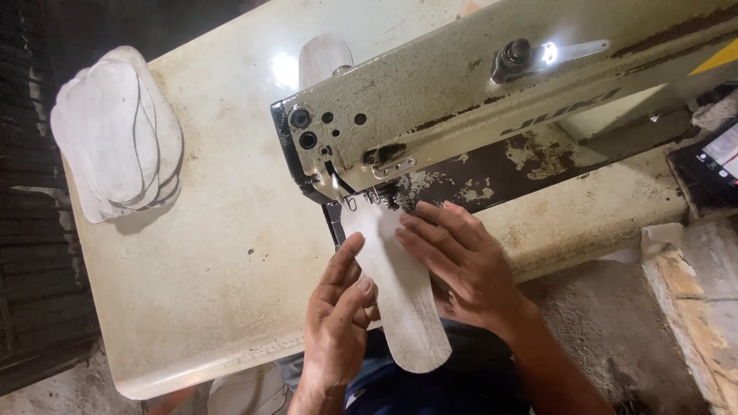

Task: Stitching the edges of shoe insoles using an industrial sewing machine

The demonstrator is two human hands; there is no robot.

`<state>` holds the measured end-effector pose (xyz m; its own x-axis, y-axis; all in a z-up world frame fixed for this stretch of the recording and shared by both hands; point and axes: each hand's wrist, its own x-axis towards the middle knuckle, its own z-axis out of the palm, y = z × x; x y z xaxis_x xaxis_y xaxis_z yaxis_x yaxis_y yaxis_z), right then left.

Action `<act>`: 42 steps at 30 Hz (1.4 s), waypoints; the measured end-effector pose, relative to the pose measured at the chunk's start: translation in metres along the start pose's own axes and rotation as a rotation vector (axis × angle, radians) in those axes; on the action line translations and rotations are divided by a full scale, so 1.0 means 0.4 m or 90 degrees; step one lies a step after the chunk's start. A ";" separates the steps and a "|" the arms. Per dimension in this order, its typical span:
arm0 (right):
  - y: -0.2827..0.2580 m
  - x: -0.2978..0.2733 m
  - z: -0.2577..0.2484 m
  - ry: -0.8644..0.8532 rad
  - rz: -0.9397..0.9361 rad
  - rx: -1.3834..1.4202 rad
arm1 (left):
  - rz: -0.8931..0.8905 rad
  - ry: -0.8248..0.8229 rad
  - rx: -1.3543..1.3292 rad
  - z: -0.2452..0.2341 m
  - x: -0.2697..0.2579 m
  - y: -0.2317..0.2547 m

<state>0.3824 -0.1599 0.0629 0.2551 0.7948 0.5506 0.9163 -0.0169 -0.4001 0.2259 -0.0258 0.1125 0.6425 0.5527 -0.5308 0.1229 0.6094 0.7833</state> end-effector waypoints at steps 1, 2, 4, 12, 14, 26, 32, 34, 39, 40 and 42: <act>0.001 -0.002 -0.001 -0.005 -0.007 0.020 | -0.011 0.006 0.000 0.002 0.003 0.002; 0.001 -0.003 -0.006 -0.004 -0.006 0.020 | -0.011 0.005 0.001 -0.002 0.006 -0.002; 0.002 -0.005 -0.015 -0.042 -0.022 0.050 | 0.017 -0.017 -0.005 -0.008 0.013 -0.009; 0.007 0.006 -0.027 -0.011 -0.059 0.119 | 0.136 -0.063 0.351 -0.058 0.047 0.051; 0.004 0.009 -0.027 -0.017 -0.055 0.110 | 0.137 0.000 0.486 -0.072 0.076 0.094; -0.012 0.030 -0.036 -0.007 -0.040 0.068 | 0.589 0.011 0.730 0.033 0.398 0.239; -0.003 0.021 -0.037 -0.022 -0.037 0.073 | 0.561 0.001 0.616 0.051 0.471 0.234; -0.005 0.023 -0.038 -0.030 -0.039 0.069 | 0.546 0.014 0.565 0.043 0.486 0.235; -0.008 0.026 -0.039 -0.034 -0.041 0.064 | 0.523 0.041 0.489 0.020 0.506 0.237; -0.008 0.026 -0.040 -0.028 -0.040 0.063 | 0.516 0.049 0.464 0.020 0.514 0.241; -0.005 0.017 -0.033 -0.039 -0.039 0.056 | 0.511 0.054 0.438 0.020 0.522 0.243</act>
<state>0.3864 -0.1624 0.0772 0.1776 0.8280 0.5318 0.8982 0.0845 -0.4315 0.3782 0.1443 0.0804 0.6735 0.7046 0.2233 0.1049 -0.3901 0.9148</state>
